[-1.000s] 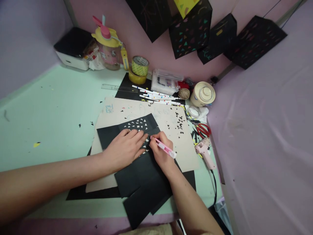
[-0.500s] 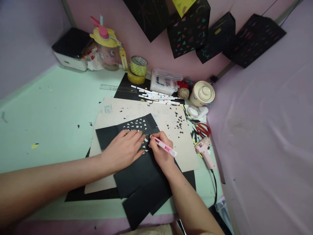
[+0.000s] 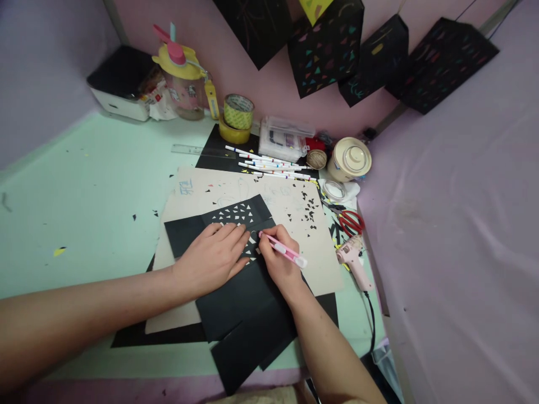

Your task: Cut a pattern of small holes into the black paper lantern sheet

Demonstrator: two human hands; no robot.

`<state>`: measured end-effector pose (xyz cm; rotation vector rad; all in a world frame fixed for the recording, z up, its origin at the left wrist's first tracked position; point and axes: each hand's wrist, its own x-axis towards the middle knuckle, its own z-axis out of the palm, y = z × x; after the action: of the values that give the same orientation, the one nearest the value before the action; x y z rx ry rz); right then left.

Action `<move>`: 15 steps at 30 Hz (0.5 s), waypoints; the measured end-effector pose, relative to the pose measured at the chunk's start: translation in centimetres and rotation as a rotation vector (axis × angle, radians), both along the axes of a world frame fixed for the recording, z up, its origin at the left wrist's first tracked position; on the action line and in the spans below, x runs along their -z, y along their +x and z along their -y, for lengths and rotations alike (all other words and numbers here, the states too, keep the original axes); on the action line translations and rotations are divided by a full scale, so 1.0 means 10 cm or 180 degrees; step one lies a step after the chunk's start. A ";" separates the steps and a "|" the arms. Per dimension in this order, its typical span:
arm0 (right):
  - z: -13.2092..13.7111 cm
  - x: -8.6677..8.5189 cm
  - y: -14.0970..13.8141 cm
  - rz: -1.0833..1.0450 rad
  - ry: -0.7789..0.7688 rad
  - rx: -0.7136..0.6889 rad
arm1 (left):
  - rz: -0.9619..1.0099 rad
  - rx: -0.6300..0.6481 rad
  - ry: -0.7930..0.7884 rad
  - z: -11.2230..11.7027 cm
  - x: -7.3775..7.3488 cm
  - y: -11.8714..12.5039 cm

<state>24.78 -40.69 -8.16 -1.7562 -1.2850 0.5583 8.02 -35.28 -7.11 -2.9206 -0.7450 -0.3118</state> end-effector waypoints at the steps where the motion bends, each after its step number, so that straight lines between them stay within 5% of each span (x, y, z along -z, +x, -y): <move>1: 0.00 0.00 0.00 -0.0006 0.0004 -0.0008 | -0.0004 -0.0003 0.0000 0.00 0.00 0.00; 15: 0.01 -0.01 0.03 -0.0332 0.0148 -0.0113 | 0.0038 0.0009 0.0028 0.00 0.02 0.00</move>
<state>25.08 -40.80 -8.02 -1.6474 -1.2487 0.6272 8.01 -35.24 -7.27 -2.9143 -0.7394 -0.3321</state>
